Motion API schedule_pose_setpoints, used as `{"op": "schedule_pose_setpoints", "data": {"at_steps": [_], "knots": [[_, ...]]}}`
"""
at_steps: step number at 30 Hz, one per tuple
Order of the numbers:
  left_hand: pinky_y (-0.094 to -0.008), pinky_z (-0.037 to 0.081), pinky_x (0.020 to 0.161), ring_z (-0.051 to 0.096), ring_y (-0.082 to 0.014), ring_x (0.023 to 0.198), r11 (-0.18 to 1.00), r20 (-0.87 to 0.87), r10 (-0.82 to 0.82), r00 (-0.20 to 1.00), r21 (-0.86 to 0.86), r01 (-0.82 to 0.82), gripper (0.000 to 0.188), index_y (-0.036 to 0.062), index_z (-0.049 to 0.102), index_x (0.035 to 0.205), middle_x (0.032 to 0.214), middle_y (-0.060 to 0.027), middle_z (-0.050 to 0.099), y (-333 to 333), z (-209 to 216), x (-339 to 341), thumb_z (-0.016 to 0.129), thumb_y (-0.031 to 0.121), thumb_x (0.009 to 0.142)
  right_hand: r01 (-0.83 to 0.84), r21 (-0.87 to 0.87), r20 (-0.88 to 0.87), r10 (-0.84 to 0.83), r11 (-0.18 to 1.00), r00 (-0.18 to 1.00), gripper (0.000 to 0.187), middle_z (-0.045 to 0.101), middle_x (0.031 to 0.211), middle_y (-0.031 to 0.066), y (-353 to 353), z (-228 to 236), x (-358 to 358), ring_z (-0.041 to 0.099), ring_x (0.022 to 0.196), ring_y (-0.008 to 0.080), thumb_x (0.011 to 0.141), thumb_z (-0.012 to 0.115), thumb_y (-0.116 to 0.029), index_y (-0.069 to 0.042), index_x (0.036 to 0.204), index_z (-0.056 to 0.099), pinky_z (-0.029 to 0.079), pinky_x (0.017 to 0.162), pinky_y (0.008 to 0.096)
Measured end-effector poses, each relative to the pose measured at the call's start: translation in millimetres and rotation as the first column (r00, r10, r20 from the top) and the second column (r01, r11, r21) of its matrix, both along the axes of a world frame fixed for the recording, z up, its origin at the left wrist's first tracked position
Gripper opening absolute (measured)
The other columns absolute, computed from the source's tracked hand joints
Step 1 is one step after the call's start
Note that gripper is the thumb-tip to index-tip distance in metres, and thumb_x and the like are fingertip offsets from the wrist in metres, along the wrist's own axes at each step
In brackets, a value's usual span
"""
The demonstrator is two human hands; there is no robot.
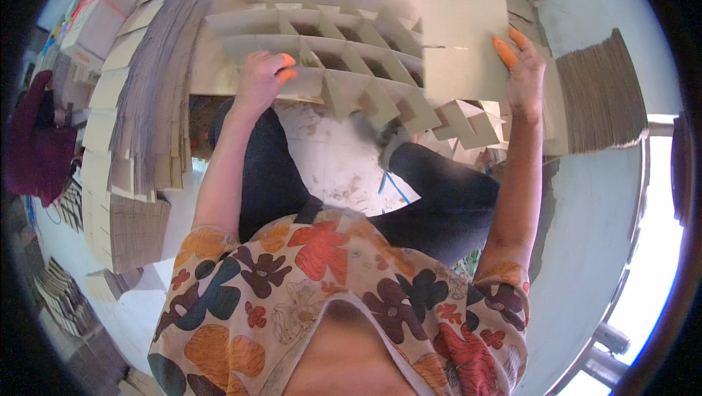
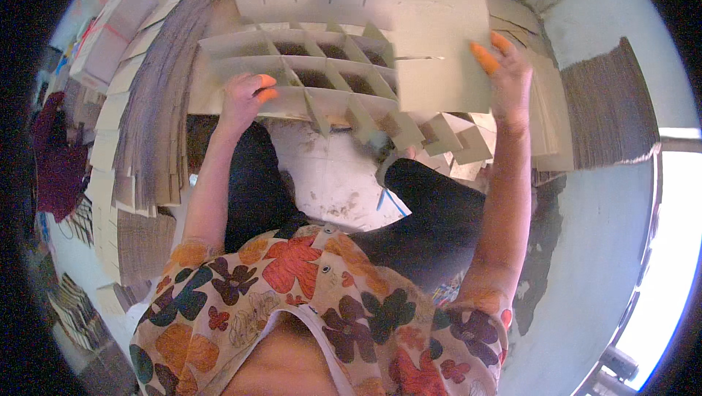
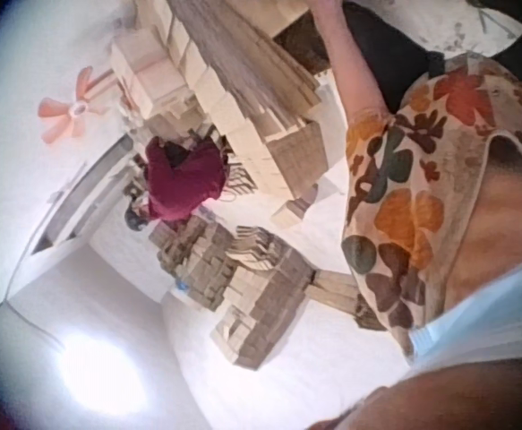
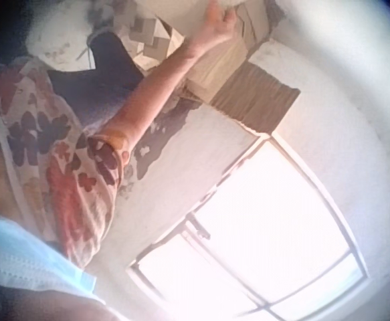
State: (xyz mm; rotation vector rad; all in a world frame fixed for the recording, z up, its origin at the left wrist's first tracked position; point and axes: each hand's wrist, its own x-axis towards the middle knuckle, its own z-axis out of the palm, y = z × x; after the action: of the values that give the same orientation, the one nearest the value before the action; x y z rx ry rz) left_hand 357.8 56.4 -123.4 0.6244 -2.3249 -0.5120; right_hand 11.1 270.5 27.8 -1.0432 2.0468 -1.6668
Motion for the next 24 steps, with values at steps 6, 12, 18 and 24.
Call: {"op": "schedule_pose_setpoints", "data": {"at_steps": [6,12,18,24], "knots": [[-0.0372,0.048,0.071,0.061,-0.0282,0.08,0.969,-0.012,0.1,0.995,-0.224,-0.1,0.031,0.006,0.066,0.096,0.081,-0.0101,0.067,3,15,29,0.077,0.016,0.069,-0.265,0.118,-0.535,0.286,0.957,0.795,0.044,0.068,0.095,0.0093,-67,-5,94,0.061,0.076,0.0116,0.083,0.067,-0.003,0.002,0.125,0.056,0.051,0.07,0.0276],[-0.0386,0.048,0.073,0.061,-0.0296,0.081,0.989,-0.027,0.128,0.991,-0.076,-0.129,0.026,0.0038,0.066,0.095,0.082,-0.0105,0.067,-6,7,55,0.074,0.009,0.071,-0.392,0.106,-0.631,0.366,0.914,0.684,0.038,0.062,0.085,0.027,-115,-19,158,0.061,0.07,0.0387,0.079,0.068,-0.004,0.004,0.115,0.058,0.049,0.064,0.0405],[-0.0364,0.048,0.069,0.061,-0.029,0.078,0.992,0.004,0.112,0.994,0.054,-0.112,0.019,0.0026,0.066,0.089,0.079,-0.0115,0.065,-10,0,54,0.073,0.006,0.071,-0.401,0.158,-0.61,0.409,0.902,0.679,0.033,0.06,0.083,0.0287,-142,-29,181,0.061,0.079,0.042,0.078,0.068,-0.003,0.006,0.108,0.06,0.049,0.068,0.0431],[-0.0372,0.049,0.066,0.062,-0.0296,0.075,0.996,-0.044,0.093,0.995,0.022,-0.092,0.017,0.0021,0.066,0.086,0.078,-0.0129,0.064,-12,-1,51,0.072,0.003,0.071,-0.416,0.168,-0.64,0.42,0.894,0.644,0.013,0.058,0.072,0.0301,-152,-34,192,0.061,0.075,0.0441,0.077,0.067,-0.003,0.007,0.083,0.06,0.049,0.065,0.0466]]}}
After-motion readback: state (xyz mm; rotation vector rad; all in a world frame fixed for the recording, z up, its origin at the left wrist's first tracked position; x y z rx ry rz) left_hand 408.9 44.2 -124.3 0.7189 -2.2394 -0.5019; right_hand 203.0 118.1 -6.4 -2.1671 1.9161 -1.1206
